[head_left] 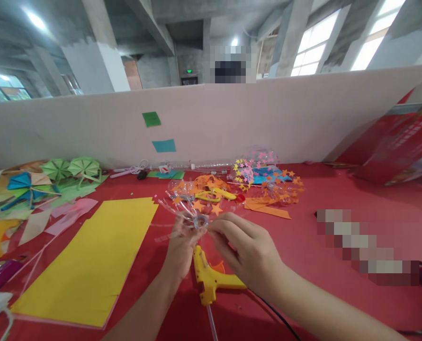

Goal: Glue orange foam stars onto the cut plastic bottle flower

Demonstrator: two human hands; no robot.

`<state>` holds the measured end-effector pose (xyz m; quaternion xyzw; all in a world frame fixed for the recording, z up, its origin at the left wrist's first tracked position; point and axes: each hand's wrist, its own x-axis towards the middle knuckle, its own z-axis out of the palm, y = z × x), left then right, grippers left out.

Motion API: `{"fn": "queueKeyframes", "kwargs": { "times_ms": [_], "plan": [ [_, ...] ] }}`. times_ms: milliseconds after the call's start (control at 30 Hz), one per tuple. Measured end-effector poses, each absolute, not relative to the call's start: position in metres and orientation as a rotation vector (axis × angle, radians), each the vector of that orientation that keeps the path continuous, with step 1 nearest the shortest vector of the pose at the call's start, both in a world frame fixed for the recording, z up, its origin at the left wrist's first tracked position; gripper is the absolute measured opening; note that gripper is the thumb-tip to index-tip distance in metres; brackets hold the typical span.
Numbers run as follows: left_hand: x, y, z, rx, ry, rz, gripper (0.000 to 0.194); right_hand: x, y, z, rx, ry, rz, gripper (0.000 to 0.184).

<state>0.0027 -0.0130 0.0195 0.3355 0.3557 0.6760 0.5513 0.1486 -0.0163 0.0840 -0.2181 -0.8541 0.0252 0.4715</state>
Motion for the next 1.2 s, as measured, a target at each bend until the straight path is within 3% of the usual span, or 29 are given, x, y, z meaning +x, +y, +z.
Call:
{"fn": "queueKeyframes", "kwargs": {
  "times_ms": [400, 800, 1200],
  "plan": [
    [0.005, -0.015, 0.023, 0.796, 0.791, 1.601, 0.031, 0.143, -0.017, 0.070, -0.552, -1.921, 0.446, 0.023],
    [0.004, -0.014, 0.023, 0.799, 0.818, 1.595, 0.032, 0.145, -0.015, 0.077, -0.537, -1.959, 0.195, 0.009],
    [0.003, -0.013, 0.024, 0.792, 0.821, 1.599, 0.033, 0.147, -0.017, 0.077, -0.458, -2.073, 0.118, 0.019]
  ]
}}
